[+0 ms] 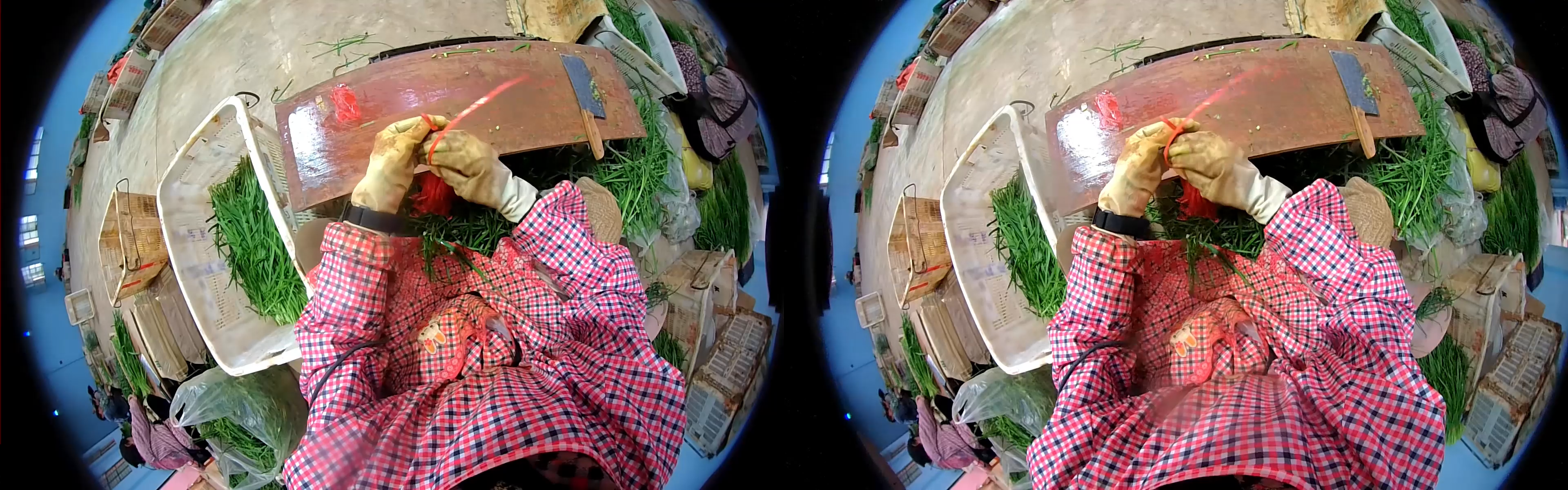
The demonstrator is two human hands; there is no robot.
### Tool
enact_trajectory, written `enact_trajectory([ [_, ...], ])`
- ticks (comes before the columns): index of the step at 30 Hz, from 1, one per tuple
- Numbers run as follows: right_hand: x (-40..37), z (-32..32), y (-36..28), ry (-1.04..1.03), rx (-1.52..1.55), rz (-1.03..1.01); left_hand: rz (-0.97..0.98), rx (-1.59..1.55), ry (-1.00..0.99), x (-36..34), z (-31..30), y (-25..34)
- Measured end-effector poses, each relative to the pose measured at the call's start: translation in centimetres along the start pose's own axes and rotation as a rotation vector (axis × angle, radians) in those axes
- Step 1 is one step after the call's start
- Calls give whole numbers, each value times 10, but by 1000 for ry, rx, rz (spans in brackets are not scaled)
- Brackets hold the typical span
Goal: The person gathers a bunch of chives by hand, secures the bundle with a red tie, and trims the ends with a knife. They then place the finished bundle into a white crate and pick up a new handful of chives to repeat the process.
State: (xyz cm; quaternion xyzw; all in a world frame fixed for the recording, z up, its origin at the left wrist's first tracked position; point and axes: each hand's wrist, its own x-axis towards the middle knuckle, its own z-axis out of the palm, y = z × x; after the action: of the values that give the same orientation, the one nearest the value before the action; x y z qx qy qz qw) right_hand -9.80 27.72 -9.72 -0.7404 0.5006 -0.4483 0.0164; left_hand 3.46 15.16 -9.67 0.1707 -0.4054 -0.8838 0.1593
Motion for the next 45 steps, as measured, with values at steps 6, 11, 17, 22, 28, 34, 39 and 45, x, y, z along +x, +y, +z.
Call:
enact_trajectory([
  [6, -25, -15, -35, -369, -272, -222, 125, 109, 139, 2, -4, 0],
  [11, -19, -20, -28, -93, 120, 432, 195, -5, 10, 8, -22, -19],
  [17, -72, -16, 0, -751, 116, 812, 113, -2, 391, -8, -53, 17],
  [22, -123, 47, 43, -1307, -494, 954, 357, -67, 239, -57, -54, 25],
  [28, -157, 79, 28, -1041, -311, 1068, 322, -2, 369, -68, -43, 25],
  [34, -199, 94, 23, -883, -86, 458, 305, 57, 386, -66, -25, 24],
  [39, -164, 75, 6, -1097, -45, 866, 330, 68, 271, -70, -5, 25],
  [45, -81, -28, -27, -354, 562, 1128, 232, 238, 287, -85, -14, 20],
])
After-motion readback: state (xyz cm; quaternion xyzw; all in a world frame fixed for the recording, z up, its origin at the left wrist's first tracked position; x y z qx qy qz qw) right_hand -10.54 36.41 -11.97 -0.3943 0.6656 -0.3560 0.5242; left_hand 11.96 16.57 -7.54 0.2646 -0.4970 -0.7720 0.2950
